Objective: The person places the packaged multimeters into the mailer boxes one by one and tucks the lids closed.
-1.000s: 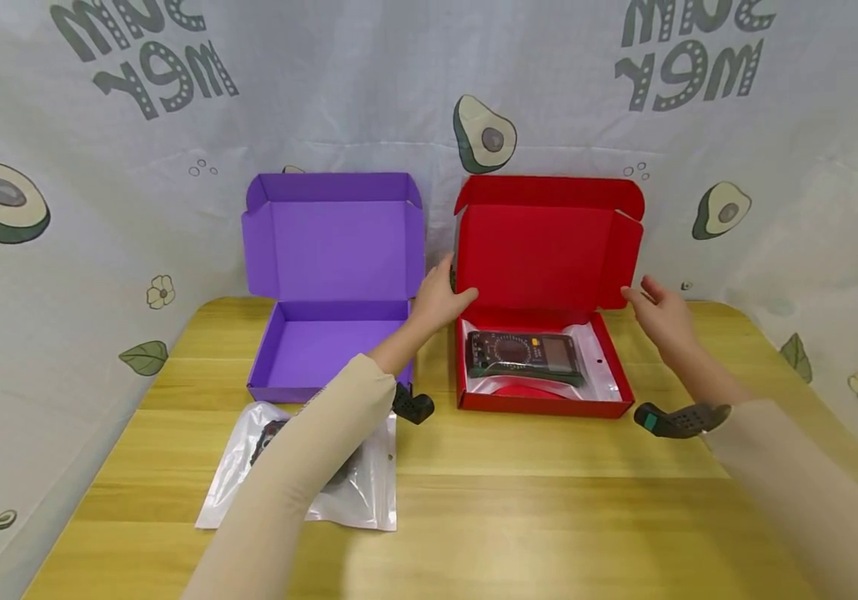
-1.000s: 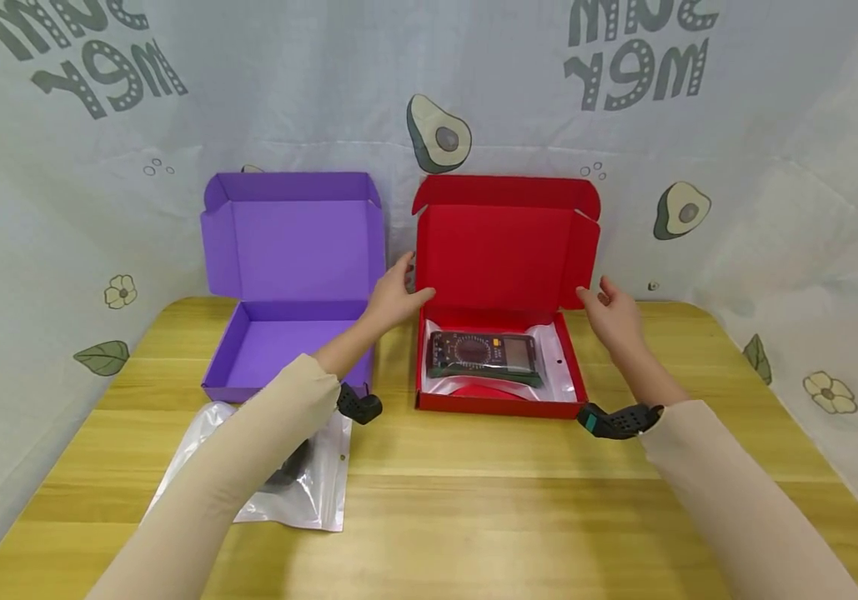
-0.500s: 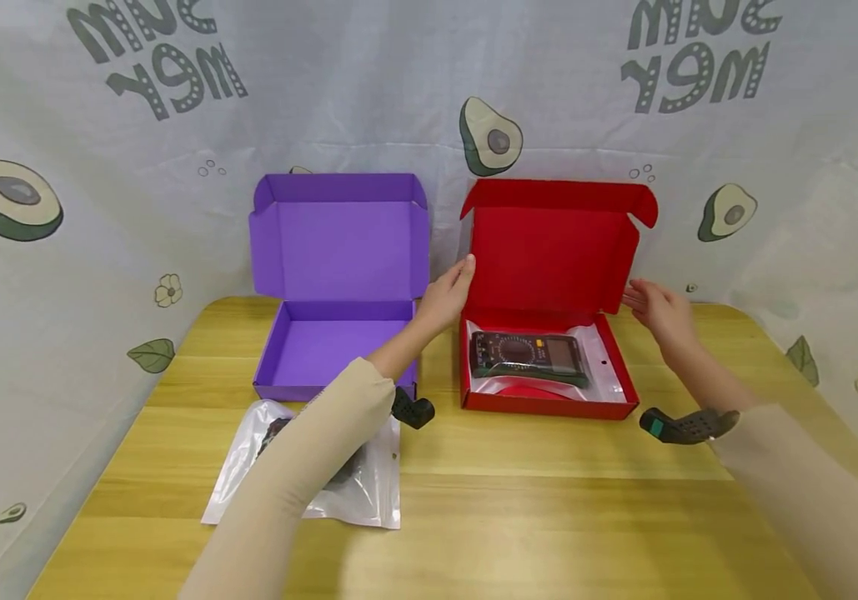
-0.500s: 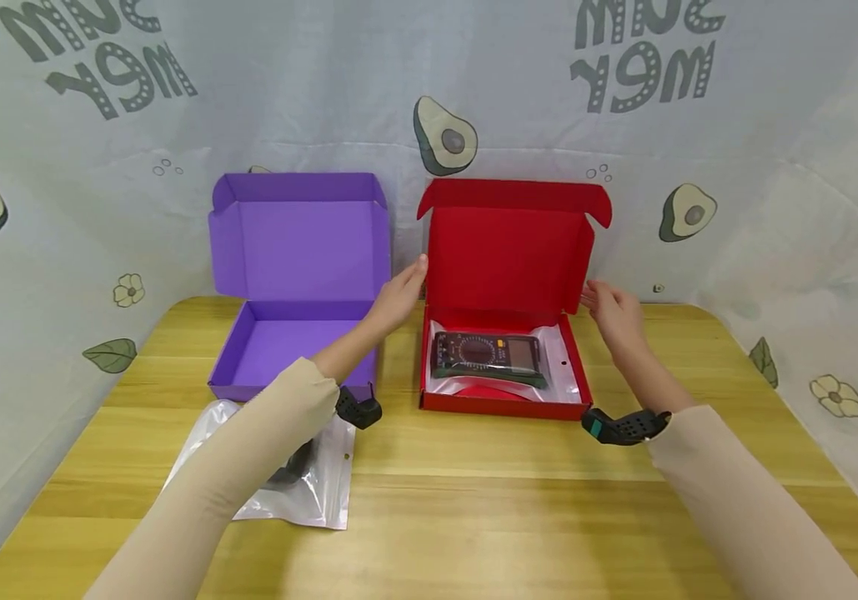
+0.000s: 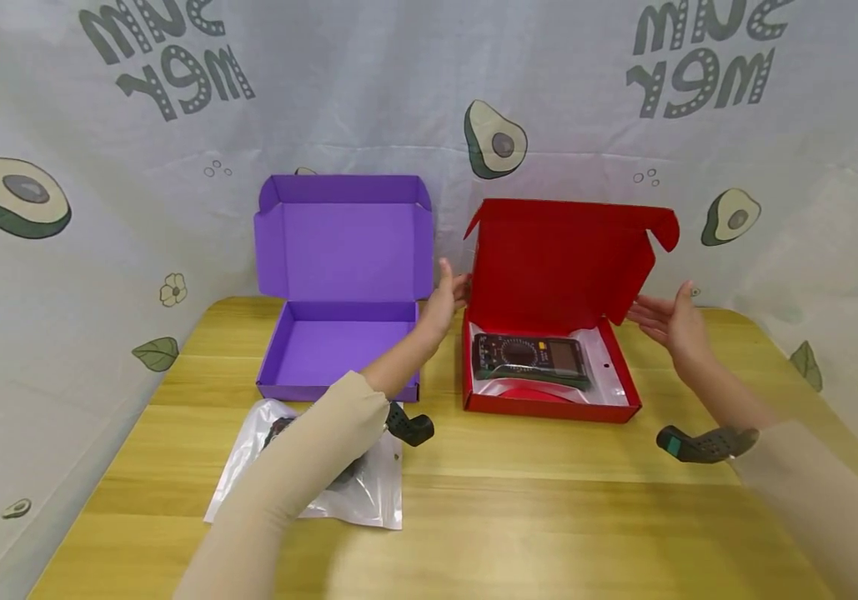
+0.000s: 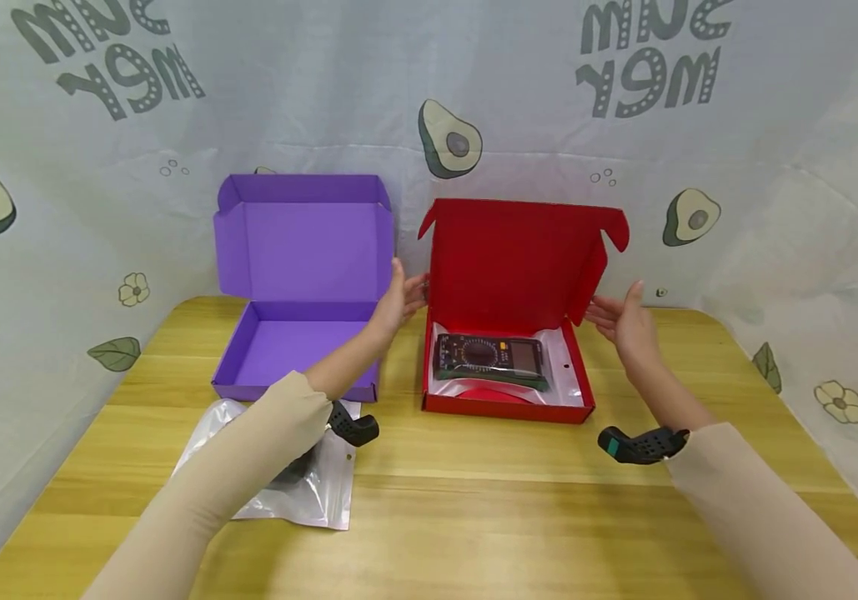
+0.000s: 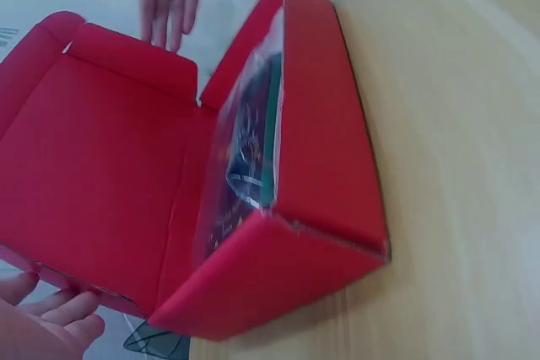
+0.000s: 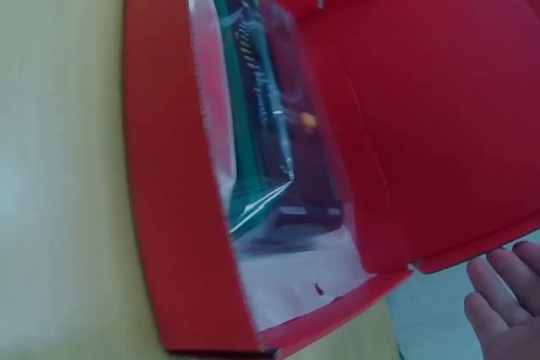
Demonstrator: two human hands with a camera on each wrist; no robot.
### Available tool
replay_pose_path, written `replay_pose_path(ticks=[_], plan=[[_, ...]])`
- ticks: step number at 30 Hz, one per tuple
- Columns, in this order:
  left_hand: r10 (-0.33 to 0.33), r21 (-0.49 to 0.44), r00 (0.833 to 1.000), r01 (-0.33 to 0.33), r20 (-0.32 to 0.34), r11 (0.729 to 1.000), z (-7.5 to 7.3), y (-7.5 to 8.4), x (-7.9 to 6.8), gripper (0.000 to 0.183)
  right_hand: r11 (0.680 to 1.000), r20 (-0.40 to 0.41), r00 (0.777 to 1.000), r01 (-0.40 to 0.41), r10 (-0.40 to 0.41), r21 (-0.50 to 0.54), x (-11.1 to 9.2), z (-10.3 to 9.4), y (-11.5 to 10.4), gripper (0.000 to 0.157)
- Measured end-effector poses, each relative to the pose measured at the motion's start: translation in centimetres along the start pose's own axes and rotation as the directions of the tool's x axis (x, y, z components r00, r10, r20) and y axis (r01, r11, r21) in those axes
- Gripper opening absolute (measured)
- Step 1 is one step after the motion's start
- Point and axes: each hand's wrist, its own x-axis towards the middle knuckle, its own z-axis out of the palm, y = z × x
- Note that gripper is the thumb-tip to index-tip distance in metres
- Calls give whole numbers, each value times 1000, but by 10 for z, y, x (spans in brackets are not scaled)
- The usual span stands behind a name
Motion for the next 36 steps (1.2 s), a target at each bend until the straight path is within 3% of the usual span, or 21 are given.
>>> replay_pose_path(ticks=[3,7,11,18,22,25,29,31,36], plan=[[-81,-139,997,82,11,987,0,2,-5,75,997,52,999,-1,-4,82,-6,-5,2,75],[-136,-265,991,136,21,955,-2,0,-10,75,995,115,993,-48,38,83,-11,-13,5,68],[-152,-297,988,154,31,942,-2,-1,-13,71,997,162,984,-73,66,35,-14,-18,6,71],[-159,-290,986,168,52,942,2,0,-16,66,998,211,976,-46,54,-40,-12,-20,7,71],[-181,-310,982,187,47,932,3,0,-19,64,997,212,974,-78,76,-1,-12,-21,8,65],[-190,-341,980,198,56,919,4,0,-23,62,980,313,943,-156,110,127,-12,-27,11,69],[-193,-335,976,217,104,917,6,2,-29,63,924,504,855,-284,123,257,-14,-39,15,86],[-197,-310,973,226,121,924,7,3,-31,65,909,536,834,-316,129,272,-15,-43,17,83],[-230,-253,971,240,66,937,12,5,-36,56,929,439,872,-321,215,183,-18,-39,19,76]])
